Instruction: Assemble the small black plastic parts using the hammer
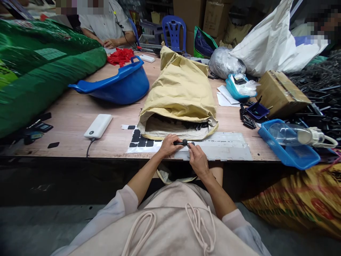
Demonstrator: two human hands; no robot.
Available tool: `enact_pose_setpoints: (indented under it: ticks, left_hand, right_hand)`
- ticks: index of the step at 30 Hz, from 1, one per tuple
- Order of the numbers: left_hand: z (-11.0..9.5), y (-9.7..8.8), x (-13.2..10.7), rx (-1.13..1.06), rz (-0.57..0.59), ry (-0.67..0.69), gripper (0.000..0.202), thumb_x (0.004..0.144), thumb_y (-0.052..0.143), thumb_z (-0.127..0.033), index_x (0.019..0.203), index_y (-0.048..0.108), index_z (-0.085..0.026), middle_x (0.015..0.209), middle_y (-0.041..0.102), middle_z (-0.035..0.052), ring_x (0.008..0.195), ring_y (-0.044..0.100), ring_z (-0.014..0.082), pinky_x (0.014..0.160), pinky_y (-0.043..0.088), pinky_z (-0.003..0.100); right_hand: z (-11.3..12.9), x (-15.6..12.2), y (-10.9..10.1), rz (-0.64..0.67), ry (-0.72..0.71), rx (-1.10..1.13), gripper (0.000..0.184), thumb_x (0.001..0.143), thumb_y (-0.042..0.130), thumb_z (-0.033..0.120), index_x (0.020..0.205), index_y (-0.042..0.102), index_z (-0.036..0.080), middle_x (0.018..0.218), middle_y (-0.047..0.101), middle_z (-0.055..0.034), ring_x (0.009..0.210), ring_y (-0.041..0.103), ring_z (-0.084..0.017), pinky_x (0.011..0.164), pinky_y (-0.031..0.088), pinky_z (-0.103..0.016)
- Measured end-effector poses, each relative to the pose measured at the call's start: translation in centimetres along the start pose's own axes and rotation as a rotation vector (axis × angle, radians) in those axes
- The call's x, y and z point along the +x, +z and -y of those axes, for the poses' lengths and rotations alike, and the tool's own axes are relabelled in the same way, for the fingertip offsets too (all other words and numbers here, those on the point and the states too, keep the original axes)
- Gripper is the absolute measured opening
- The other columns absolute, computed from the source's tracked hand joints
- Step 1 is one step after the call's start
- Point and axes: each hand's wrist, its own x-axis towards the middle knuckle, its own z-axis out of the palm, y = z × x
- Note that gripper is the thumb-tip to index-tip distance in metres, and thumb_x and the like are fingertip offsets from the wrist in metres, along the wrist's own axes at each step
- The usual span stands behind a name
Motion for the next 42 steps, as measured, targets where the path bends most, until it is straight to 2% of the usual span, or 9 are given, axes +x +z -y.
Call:
enact_pose_setpoints:
  ticks: [5, 9, 14, 27, 29, 32, 35, 37, 42]
  left_hand:
    - [-0.5, -0.2, -0.1, 0.015, -0.01, -0.009, 0.015, 0.078, 0.084, -0.027, 0.091, 0.079, -0.023, 0.093, 0.071, 0.0035, 0.1, 0.06, 0.0253, 0.096, 0.046, 0.039]
    - [-0.7, -0.4, -0.2, 0.027, 0.008, -0.021, 0.018, 0.075, 0.082, -0.025, 0.093, 0.079, -0.025, 0.094, 0.071, 0.0035, 0.101, 0.06, 0.0266, 0.096, 0.047, 0.04]
    - [-0.9, -0.6, -0.2, 0.025, 0.013, -0.027, 0.02, 0.075, 0.078, -0.022, 0.095, 0.077, -0.024, 0.094, 0.071, 0.0031, 0.099, 0.06, 0.0262, 0.094, 0.048, 0.041]
    - [-0.8, -1.0, -0.3, 0.031, 0.051, -0.028, 0.012, 0.081, 0.077, -0.026, 0.092, 0.076, -0.023, 0.093, 0.07, 0.0046, 0.1, 0.059, 0.0266, 0.095, 0.047, 0.041]
    - [-1.4, -1.1, -1.0, 0.022, 0.012, 0.005, 0.011, 0.084, 0.075, -0.027, 0.094, 0.075, -0.022, 0.097, 0.07, 0.0059, 0.101, 0.06, 0.0271, 0.095, 0.047, 0.041]
    - [-2.9, -0.7, -4.0, -0.089, 0.001, 0.138, 0.015, 0.094, 0.066, -0.031, 0.103, 0.072, -0.021, 0.106, 0.071, 0.0087, 0.103, 0.063, 0.0257, 0.096, 0.049, 0.039]
    - [-3.8, 1.1, -8.1, -0.213, 0.217, 0.251, 0.022, 0.1, 0.059, -0.036, 0.114, 0.07, -0.022, 0.107, 0.075, 0.0072, 0.097, 0.068, 0.0216, 0.09, 0.053, 0.033]
    - [-3.6, 2.9, -10.1, -0.196, 0.351, 0.185, 0.023, 0.099, 0.061, -0.035, 0.117, 0.07, -0.024, 0.109, 0.076, 0.0053, 0.097, 0.071, 0.0206, 0.09, 0.053, 0.031]
    - [-2.0, 6.4, -10.9, 0.068, 0.533, -0.314, 0.035, 0.099, 0.059, -0.031, 0.132, 0.067, -0.023, 0.123, 0.076, 0.0097, 0.115, 0.072, 0.0271, 0.096, 0.054, 0.034]
  right_hand:
    - [-1.1, 1.4, -1.5, -0.109, 0.022, -0.087, 0.04, 0.107, 0.043, 0.032, 0.136, 0.069, 0.023, 0.114, 0.072, -0.0097, 0.103, 0.066, -0.022, 0.089, 0.052, -0.032]
    - [-3.8, 2.7, -2.6, -0.152, 0.07, -0.365, 0.038, 0.103, 0.048, 0.028, 0.132, 0.072, 0.025, 0.101, 0.068, -0.0084, 0.088, 0.059, -0.021, 0.074, 0.043, -0.03]
    - [-6.6, 3.0, -2.3, -0.127, 0.034, -0.544, 0.038, 0.097, 0.053, 0.019, 0.128, 0.075, 0.027, 0.089, 0.059, -0.0069, 0.081, 0.046, -0.02, 0.072, 0.033, -0.032]
    - [-6.1, 2.3, -1.6, -0.14, 0.053, -0.599, 0.037, 0.101, 0.051, 0.022, 0.13, 0.073, 0.027, 0.093, 0.058, -0.0082, 0.086, 0.043, -0.023, 0.074, 0.029, -0.035]
    - [-6.1, 2.3, -1.6, -0.141, 0.055, -0.595, 0.037, 0.101, 0.051, 0.022, 0.13, 0.073, 0.026, 0.094, 0.058, -0.0085, 0.086, 0.043, -0.023, 0.074, 0.029, -0.035]
    - [-6.0, 2.3, -1.5, -0.144, 0.052, -0.595, 0.038, 0.1, 0.051, 0.022, 0.131, 0.072, 0.026, 0.094, 0.058, -0.0087, 0.087, 0.043, -0.023, 0.074, 0.029, -0.035]
    - [-5.9, 2.3, -1.5, -0.135, 0.054, -0.599, 0.038, 0.1, 0.052, 0.022, 0.132, 0.072, 0.026, 0.094, 0.058, -0.0085, 0.088, 0.043, -0.023, 0.074, 0.029, -0.035]
    - [-5.9, 2.3, -1.4, -0.131, 0.058, -0.614, 0.038, 0.1, 0.052, 0.022, 0.132, 0.071, 0.026, 0.094, 0.057, -0.0081, 0.089, 0.043, -0.023, 0.074, 0.029, -0.035]
    - [-5.8, 2.3, -1.4, -0.134, 0.061, -0.635, 0.037, 0.101, 0.052, 0.022, 0.131, 0.072, 0.025, 0.093, 0.058, -0.0074, 0.087, 0.043, -0.022, 0.074, 0.027, -0.034]
